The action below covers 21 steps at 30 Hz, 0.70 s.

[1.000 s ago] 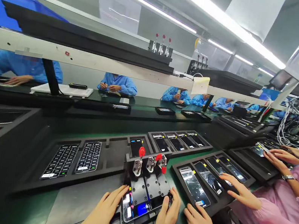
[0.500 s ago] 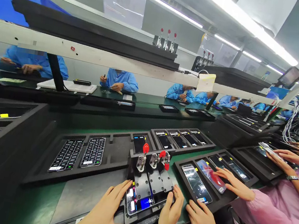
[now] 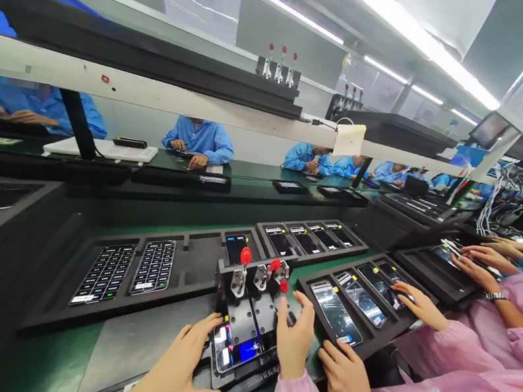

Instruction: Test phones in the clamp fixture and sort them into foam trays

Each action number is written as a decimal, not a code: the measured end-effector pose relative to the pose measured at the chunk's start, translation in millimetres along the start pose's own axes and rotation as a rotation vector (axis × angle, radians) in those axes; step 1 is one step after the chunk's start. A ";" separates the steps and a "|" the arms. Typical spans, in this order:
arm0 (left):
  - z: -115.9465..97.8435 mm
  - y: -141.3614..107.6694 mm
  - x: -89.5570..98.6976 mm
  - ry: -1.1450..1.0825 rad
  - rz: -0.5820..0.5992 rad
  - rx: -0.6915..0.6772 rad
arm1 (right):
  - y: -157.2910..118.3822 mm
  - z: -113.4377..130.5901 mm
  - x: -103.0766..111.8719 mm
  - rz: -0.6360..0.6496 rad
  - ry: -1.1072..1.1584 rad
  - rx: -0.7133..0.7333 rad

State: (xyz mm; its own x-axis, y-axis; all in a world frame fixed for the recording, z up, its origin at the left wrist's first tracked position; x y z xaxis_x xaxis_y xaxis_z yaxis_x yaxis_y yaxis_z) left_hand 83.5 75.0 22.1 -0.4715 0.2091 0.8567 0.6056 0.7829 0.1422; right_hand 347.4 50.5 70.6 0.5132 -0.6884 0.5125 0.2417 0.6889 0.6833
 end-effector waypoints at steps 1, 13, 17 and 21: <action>-0.2 -0.2 -0.1 0.003 -0.006 -0.006 | 7.6 7.4 -11.3 0.010 0.004 -0.004; 0.7 -0.8 -0.5 0.002 -0.028 -0.030 | 58.3 33.4 -39.7 0.046 0.182 -0.007; 1.4 -0.9 0.1 -0.020 -0.039 -0.025 | 57.6 36.7 -40.9 0.060 0.210 -0.014; 0.7 -0.5 -0.5 -0.038 -0.023 -0.030 | 57.3 36.0 -42.4 0.071 0.198 -0.035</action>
Point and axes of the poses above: each hand's wrist, its own y-axis towards the middle knuckle, its own x-axis out of the back of the hand, z = x × y, the point moved 7 cm from there along y, towards the middle knuckle, and after that the axes turned 4 degrees about z, right-handed, at the moved point
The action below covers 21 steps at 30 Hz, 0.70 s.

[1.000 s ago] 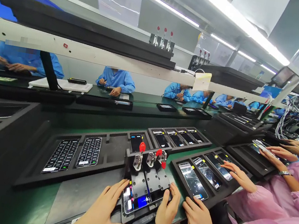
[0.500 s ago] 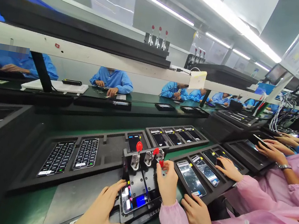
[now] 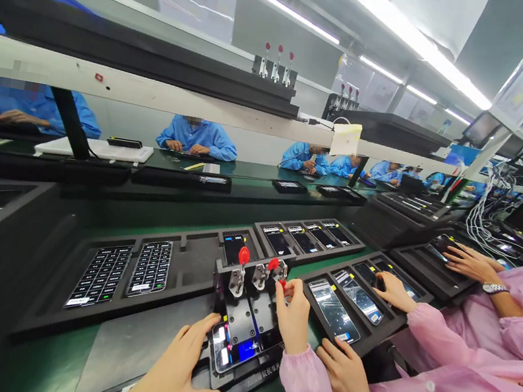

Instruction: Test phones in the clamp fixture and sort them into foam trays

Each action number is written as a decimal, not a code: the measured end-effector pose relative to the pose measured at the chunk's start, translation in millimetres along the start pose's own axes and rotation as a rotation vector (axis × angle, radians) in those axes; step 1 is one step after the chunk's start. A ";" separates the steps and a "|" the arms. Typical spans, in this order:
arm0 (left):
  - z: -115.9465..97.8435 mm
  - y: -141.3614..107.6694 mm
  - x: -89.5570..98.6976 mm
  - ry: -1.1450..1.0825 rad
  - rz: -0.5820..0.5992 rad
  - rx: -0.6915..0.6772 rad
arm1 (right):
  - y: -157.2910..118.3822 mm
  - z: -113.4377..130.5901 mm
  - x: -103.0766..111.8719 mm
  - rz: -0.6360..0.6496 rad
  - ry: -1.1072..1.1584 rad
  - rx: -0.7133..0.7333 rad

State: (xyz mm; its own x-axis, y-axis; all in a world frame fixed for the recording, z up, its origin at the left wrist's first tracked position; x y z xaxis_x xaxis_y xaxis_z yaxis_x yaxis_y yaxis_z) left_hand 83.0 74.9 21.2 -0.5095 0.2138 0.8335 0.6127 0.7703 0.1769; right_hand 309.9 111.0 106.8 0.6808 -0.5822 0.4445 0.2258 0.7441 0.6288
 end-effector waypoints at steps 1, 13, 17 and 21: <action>-0.1 0.0 -0.1 -0.002 0.004 0.001 | -0.2 -0.3 0.0 0.000 -0.006 -0.002; 1.1 -0.9 2.1 -0.024 -0.034 0.004 | 0.3 10.9 4.2 -0.054 0.004 -0.024; -4.8 3.0 5.6 -0.034 -0.042 0.006 | 1.0 24.6 19.5 -0.117 0.027 -0.105; -13.2 5.6 15.1 -0.032 -0.061 0.020 | -2.8 45.3 50.3 -0.231 0.065 -0.115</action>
State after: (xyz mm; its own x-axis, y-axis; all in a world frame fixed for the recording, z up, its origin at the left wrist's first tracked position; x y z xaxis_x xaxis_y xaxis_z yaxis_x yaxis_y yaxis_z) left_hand 86.7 74.6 41.7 -0.5647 0.1847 0.8044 0.5676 0.7944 0.2161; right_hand 311.9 64.8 156.2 0.6446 -0.7212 0.2537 0.4556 0.6288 0.6301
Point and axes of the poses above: each hand's wrist, its own y-axis towards the middle knuckle, its own x-axis out of the back of the hand, z = x × y, the point moved 7 cm from there along y, towards the middle knuckle, and after that the axes turned 4 degrees about z, right-handed, at the moved point
